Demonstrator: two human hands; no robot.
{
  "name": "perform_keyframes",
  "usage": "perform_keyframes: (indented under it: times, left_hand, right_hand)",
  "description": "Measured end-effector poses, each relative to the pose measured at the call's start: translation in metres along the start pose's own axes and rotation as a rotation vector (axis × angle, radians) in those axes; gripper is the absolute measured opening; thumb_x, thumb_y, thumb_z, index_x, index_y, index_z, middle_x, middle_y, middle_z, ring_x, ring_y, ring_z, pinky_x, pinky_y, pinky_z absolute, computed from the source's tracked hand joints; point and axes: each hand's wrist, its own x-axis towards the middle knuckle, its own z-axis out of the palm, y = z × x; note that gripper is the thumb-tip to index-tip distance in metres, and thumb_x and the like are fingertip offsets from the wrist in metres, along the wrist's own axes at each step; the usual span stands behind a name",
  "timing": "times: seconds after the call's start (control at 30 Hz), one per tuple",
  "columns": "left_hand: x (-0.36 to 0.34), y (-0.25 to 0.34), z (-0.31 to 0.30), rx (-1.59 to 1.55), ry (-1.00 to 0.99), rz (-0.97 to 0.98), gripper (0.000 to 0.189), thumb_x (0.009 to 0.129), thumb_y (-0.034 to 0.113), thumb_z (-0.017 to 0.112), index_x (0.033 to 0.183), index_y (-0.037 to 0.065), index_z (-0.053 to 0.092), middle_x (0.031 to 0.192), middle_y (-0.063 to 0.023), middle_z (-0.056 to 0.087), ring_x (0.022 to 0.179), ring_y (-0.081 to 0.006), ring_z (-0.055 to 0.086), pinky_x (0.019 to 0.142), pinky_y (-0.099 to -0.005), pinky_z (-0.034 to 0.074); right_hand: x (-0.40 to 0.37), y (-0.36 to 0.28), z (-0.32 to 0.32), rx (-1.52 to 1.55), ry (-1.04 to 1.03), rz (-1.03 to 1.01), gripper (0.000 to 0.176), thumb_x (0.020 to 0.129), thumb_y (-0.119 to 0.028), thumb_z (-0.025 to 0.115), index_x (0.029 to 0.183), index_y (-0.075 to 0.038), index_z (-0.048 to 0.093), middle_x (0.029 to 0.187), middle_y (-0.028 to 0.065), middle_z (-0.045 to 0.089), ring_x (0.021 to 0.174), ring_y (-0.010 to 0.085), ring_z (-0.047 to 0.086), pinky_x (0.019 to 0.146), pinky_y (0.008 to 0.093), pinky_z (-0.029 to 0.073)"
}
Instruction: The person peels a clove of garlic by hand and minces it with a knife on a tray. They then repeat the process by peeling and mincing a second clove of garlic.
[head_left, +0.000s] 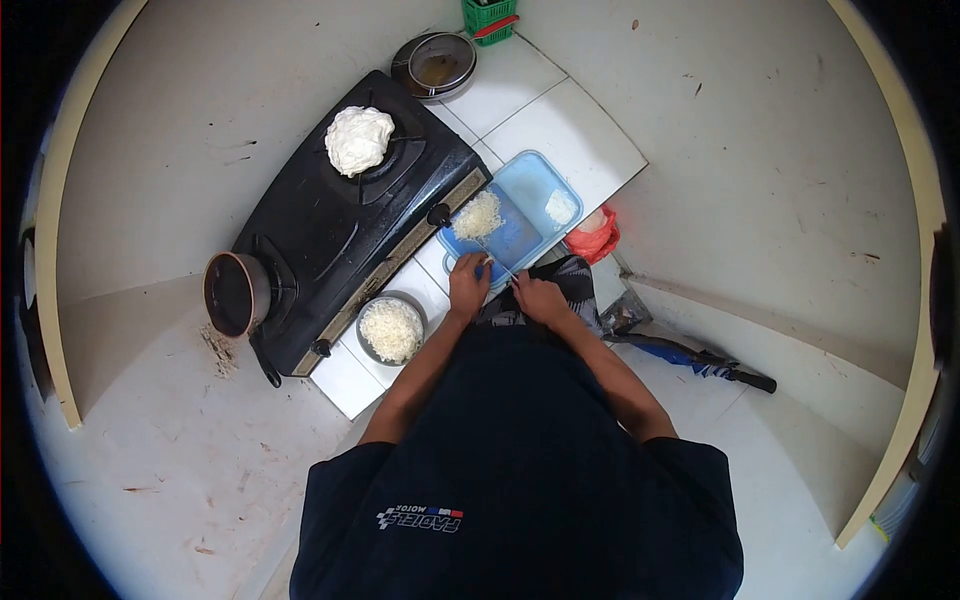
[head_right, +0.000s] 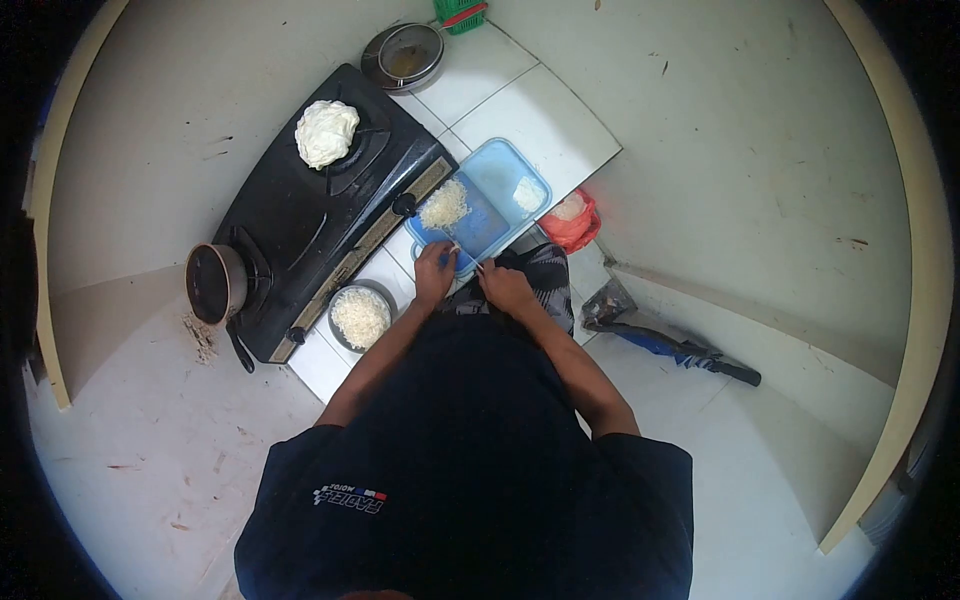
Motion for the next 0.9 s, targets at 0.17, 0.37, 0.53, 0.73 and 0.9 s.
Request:
perform_keyframes:
  times: [0.17,0.37,0.53,0.73,0.9]
  left_hand:
    - [0.001,0.001,-0.004,0.019,-0.015,0.006,0.015,0.088,0.003,0.072,0.101,-0.001,0.069,0.094,-0.0163,0.069,0.089,-0.0338,0.068,0.079,-0.0425,0.054]
    - [0.002,-0.002,-0.006,0.04,-0.038,0.018,0.014,0.088,0.005,0.074,0.1,0.0,0.069,0.095,-0.016,0.069,0.09,-0.033,0.068,0.08,-0.0419,0.054]
    - [0.001,-0.001,-0.006,-0.005,-0.022,0.019,0.014,0.087,0.005,0.074,0.1,-0.001,0.068,0.093,-0.0158,0.068,0.088,-0.0331,0.068,0.078,-0.0415,0.054]
    - [0.001,-0.002,-0.007,0.005,-0.037,0.015,0.015,0.087,0.004,0.073,0.101,-0.001,0.069,0.092,-0.0162,0.067,0.089,-0.0335,0.068,0.078,-0.0414,0.054]
    - [0.001,-0.004,-0.005,0.019,-0.046,0.02,0.014,0.087,0.004,0.073,0.099,-0.001,0.068,0.092,-0.0159,0.067,0.089,-0.0336,0.067,0.08,-0.0419,0.053]
  right_hand:
    - [0.014,-0.006,0.005,-0.031,0.01,-0.004,0.033,0.103,-0.032,0.053,0.1,0.0,0.052,0.069,0.0216,0.069,0.063,0.0404,0.07,0.057,0.0522,0.057]
    - [-0.004,0.009,-0.003,-0.042,-0.006,-0.037,0.033,0.102,-0.032,0.055,0.101,0.001,0.051,0.065,0.0213,0.067,0.06,0.0415,0.068,0.054,0.0532,0.055]
    - [-0.006,0.012,0.006,-0.007,-0.001,-0.019,0.033,0.101,-0.032,0.055,0.102,0.001,0.052,0.064,0.0219,0.066,0.059,0.0423,0.068,0.055,0.0538,0.055]
    - [-0.001,0.007,0.013,0.018,0.026,-0.037,0.033,0.101,-0.031,0.056,0.102,0.001,0.052,0.064,0.0228,0.066,0.059,0.0427,0.068,0.055,0.0542,0.055]
    - [0.004,0.004,0.01,-0.001,0.023,-0.037,0.033,0.101,-0.031,0.056,0.102,0.001,0.051,0.065,0.0229,0.066,0.059,0.0425,0.068,0.054,0.0542,0.055]
